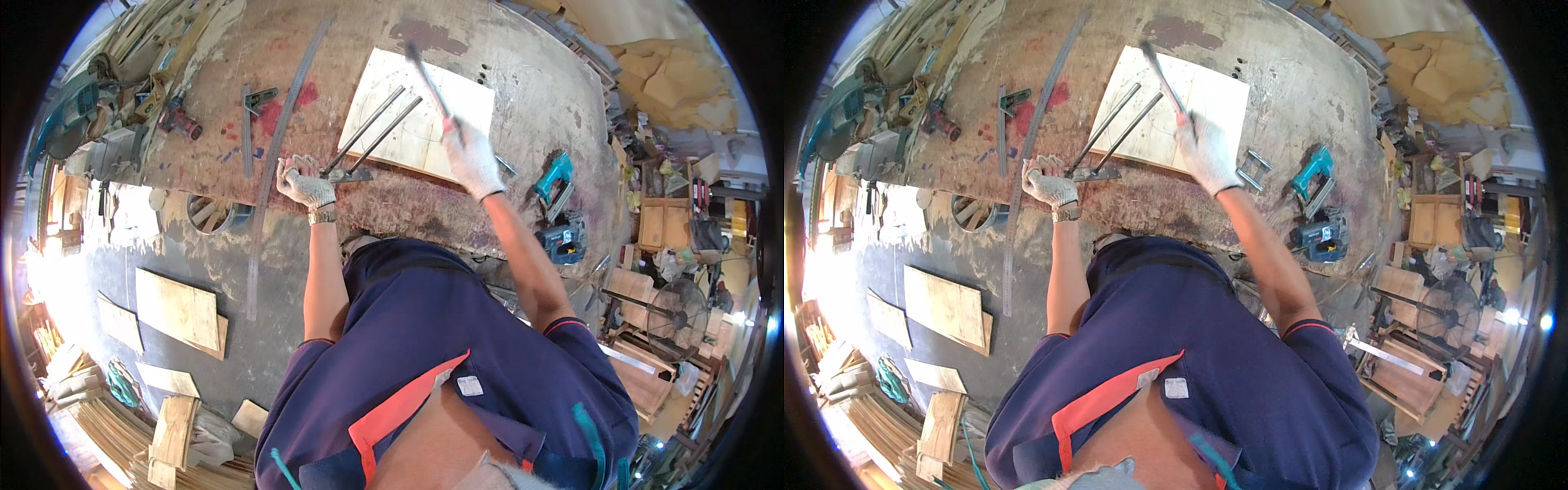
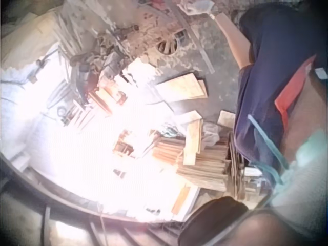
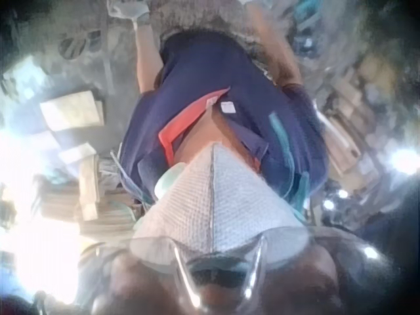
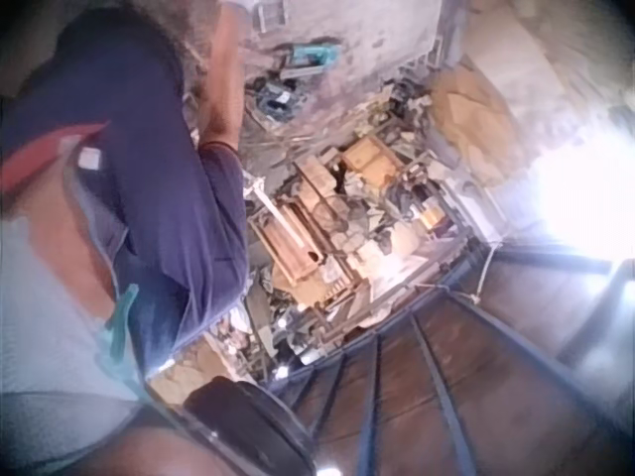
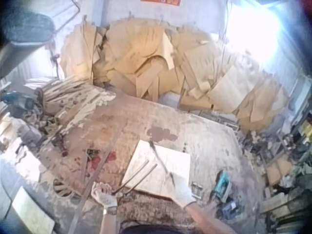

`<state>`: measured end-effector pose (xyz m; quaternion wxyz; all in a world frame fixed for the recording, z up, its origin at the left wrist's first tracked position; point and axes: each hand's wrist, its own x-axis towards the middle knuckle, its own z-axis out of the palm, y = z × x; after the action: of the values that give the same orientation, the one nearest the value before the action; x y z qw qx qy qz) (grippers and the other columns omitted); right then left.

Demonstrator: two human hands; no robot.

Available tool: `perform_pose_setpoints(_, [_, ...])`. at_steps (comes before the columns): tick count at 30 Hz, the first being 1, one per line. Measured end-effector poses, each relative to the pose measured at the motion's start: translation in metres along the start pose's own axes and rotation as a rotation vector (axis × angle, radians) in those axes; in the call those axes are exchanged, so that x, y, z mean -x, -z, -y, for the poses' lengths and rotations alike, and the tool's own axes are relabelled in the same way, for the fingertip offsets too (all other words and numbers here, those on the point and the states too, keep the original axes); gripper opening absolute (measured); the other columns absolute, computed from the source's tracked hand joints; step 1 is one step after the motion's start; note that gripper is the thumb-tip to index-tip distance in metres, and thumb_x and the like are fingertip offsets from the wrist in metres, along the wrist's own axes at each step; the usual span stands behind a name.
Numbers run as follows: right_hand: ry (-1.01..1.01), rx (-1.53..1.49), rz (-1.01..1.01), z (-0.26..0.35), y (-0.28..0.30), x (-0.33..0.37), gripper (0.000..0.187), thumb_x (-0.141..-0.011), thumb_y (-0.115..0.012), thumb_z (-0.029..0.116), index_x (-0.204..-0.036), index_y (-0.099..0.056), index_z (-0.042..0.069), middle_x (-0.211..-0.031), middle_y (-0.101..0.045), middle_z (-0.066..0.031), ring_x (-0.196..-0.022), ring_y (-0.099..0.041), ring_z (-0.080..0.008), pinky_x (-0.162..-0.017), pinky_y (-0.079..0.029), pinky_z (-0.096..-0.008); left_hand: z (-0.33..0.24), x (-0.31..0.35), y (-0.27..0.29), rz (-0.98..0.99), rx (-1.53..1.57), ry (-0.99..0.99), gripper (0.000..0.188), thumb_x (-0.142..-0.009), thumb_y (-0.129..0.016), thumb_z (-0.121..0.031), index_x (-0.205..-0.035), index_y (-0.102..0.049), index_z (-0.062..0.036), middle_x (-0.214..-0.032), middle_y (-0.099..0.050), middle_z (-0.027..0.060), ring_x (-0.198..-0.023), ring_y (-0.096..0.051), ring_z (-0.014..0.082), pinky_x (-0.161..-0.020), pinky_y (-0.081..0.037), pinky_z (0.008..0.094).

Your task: The person assembles a small metal frame by inserting metal rods into a metal bracket and tightening them with a wrench. The person repeatedly adjusts the rods and bracket, then places the assembled frame on a wooden board.

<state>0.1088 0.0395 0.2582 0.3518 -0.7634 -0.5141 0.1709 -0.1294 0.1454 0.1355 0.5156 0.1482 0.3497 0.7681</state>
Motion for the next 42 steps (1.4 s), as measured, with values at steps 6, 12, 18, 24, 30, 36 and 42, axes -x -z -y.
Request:
perform_pose_setpoints(6, [0.467, -0.495, -0.45, 0.171, 0.098, -0.038, 0.029, -0.102, -0.056, 0.02, -0.077, -0.046, 0.01, -0.066, -0.045, 0.0024, -0.051, -0.041, -0.0071, -0.045, -0.03, -0.0258, 0.004, -0.011, 0.014, 0.023, 0.027, 0.0, 0.037, -0.099, -0.053, -0.007, -0.068, -0.034, -0.013, -0.056, -0.03, -0.0033, -0.049, -0.021, 0.0113, -0.051, -0.028, 0.0311])
perform_pose_setpoints(12, [-0.132, 0.321, 0.178, -0.178, -0.011, 0.027, 0.042, -0.103, -0.051, 0.033, -0.113, -0.067, -0.005, -0.098, -0.067, -0.034, -0.101, -0.064, -0.0497, -0.086, -0.051, -0.0524, -0.003, 0.0, 0.001, 0.022, 0.162, 0.103, 0.036, -0.102, -0.05, -0.01, -0.071, -0.034, -0.0161, -0.057, -0.028, -0.0038, -0.049, -0.022, 0.0101, -0.05, -0.028, 0.0315])
perform_pose_setpoints(18, [-0.577, 0.207, -0.067, -0.189, 0.056, 0.126, 0.053, -0.107, -0.047, 0.043, -0.108, -0.067, -0.006, -0.081, -0.065, -0.0206, -0.075, -0.063, -0.0293, -0.072, -0.05, -0.0425, -0.022, -0.035, 0.027, -0.007, 0.023, -0.045, 0.039, -0.104, -0.048, -0.009, -0.068, -0.033, -0.0146, -0.058, -0.032, -0.0037, -0.049, -0.026, 0.0088, -0.046, -0.024, 0.0298])
perform_pose_setpoints(24, [-0.121, 0.015, -0.204, -0.068, 0.022, 0.093, 0.037, -0.105, -0.055, 0.034, -0.102, -0.065, -0.002, -0.075, -0.063, -0.0195, -0.068, -0.064, -0.0278, -0.062, -0.047, -0.0414, -0.006, -0.019, -0.01, 0.216, -0.125, -0.06, 0.04, -0.104, -0.055, -0.009, -0.068, -0.037, -0.013, -0.057, -0.033, -0.004, -0.048, -0.027, 0.0079, -0.048, -0.025, 0.029])
perform_pose_setpoints(30, [0.029, 0.006, -0.129, 0.025, 0.029, 0.042, 0.03, -0.105, -0.058, 0.03, -0.105, -0.064, 0.002, -0.065, -0.059, -0.0147, -0.057, -0.06, -0.0275, -0.055, -0.045, -0.0403, 0.003, -0.026, -0.01, 0.225, -0.165, -0.068, 0.039, -0.104, -0.057, -0.011, -0.069, -0.039, -0.0114, -0.059, -0.035, -0.0042, -0.051, -0.027, 0.0082, -0.049, -0.027, 0.0302])
perform_pose_setpoints(36, [0.017, 0.267, 0.066, -0.046, -0.023, 0.018, 0.038, -0.107, -0.047, 0.034, -0.102, -0.061, 0.0, -0.072, -0.063, -0.028, -0.073, -0.064, -0.0481, -0.067, -0.048, -0.0552, 0.001, -0.023, -0.007, 0.185, -0.092, -0.042, 0.038, -0.104, -0.059, -0.013, -0.069, -0.044, -0.0097, -0.06, -0.038, -0.0051, -0.05, -0.03, 0.0071, -0.049, -0.029, 0.0286])
perform_pose_setpoints(42, [-0.158, 0.216, 0.073, -0.022, -0.008, 0.006, 0.045, -0.107, -0.046, 0.04, -0.101, -0.063, -0.001, -0.072, -0.065, -0.0258, -0.073, -0.068, -0.044, -0.068, -0.05, -0.054, 0.018, -0.009, -0.014, 0.204, -0.271, -0.102, 0.034, -0.104, -0.063, -0.016, -0.074, -0.052, -0.0052, -0.063, -0.049, -0.0045, -0.052, -0.041, 0.005, -0.048, -0.037, 0.0265])
